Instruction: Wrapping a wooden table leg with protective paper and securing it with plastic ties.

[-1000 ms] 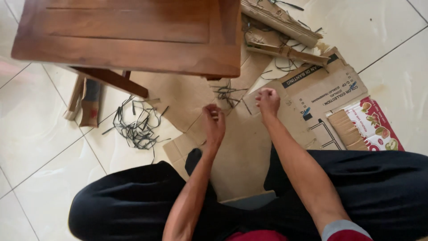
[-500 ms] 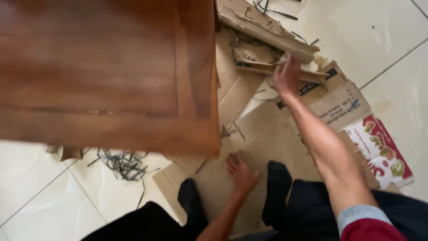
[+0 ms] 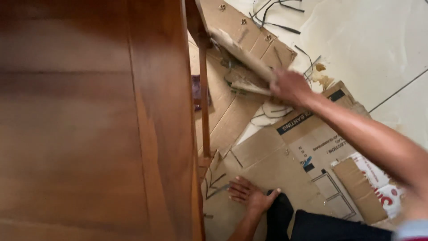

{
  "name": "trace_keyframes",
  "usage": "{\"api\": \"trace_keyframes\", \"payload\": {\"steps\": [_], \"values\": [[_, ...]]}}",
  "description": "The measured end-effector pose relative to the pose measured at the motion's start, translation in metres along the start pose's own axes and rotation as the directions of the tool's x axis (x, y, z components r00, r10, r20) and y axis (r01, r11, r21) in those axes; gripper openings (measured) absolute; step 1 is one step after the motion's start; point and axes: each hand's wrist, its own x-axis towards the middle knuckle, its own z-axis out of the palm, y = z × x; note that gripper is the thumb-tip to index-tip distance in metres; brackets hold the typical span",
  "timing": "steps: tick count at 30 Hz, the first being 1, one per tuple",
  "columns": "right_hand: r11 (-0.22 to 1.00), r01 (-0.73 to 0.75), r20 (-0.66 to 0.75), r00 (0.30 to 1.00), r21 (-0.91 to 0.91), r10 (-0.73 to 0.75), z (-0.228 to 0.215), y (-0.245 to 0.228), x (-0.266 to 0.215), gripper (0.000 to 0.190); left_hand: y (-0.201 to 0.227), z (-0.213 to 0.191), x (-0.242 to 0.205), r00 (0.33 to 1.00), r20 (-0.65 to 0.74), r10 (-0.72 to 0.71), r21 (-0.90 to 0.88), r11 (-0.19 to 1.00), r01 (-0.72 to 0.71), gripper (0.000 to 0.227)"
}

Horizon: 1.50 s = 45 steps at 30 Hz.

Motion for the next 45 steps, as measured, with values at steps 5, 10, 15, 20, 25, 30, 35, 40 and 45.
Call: {"api": "trace_keyframes", "payload": {"steps": [5, 10, 15, 20, 25, 30, 35, 40, 45], "values": [[0.997, -0.051, 0.403, 0.913, -0.054, 0.068, -0.033, -0.018, -0.056, 0.027, 0.0, -0.009, -0.009, 1.0, 0.009, 0.004, -0.006, 1.0, -0.004, 0.171], [0.971, -0.083, 0.056, 0.996, 0.224, 0.072, -0.053, 0.005, 0.026, 0.03, 0.0, -0.006, -0.006, 1.0, -0.004, 0.018, -0.051, 0.999, -0.018, 0.171], [0.998, 0.034, -0.427, 0.902, -0.054, -0.054, -0.045, 0.007, 0.136, 0.078, 0.001, -0.006, -0.005, 0.998, 0.036, -0.044, 0.03, 0.999, 0.043, 0.172], [0.912, 0.023, -0.497, 0.833, -0.409, -0.244, -0.012, 0.038, 0.166, 0.024, 0.006, -0.022, -0.007, 0.997, 0.073, -0.026, -0.013, 1.0, 0.027, 0.169], [0.839, 0.073, -0.407, 0.85, -0.539, -0.335, 0.006, 0.042, 0.141, 0.027, 0.012, -0.039, -0.013, 0.983, 0.176, -0.047, -0.043, 0.998, 0.055, 0.167], [0.746, 0.296, -0.453, 0.643, -0.597, -0.618, 0.032, 0.004, 0.087, 0.018, 0.013, -0.047, -0.013, 0.979, 0.199, -0.05, -0.005, 0.999, 0.052, 0.163], [0.87, 0.152, -0.369, 0.861, -0.47, -0.35, 0.059, -0.017, 0.07, 0.052, 0.013, -0.049, -0.014, 0.982, 0.187, -0.036, -0.088, 0.995, 0.053, 0.164], [0.968, 0.085, -0.14, 0.983, -0.236, -0.121, 0.049, -0.02, 0.06, 0.027, 0.014, -0.047, -0.015, 0.988, 0.142, -0.06, -0.095, 0.993, 0.074, 0.164], [0.952, 0.001, -0.121, 0.992, 0.305, 0.038, 0.007, -0.045, -0.014, 0.027, -0.001, 0.004, 0.009, 0.999, -0.032, -0.01, -0.156, 0.988, 0.005, 0.167]]}}
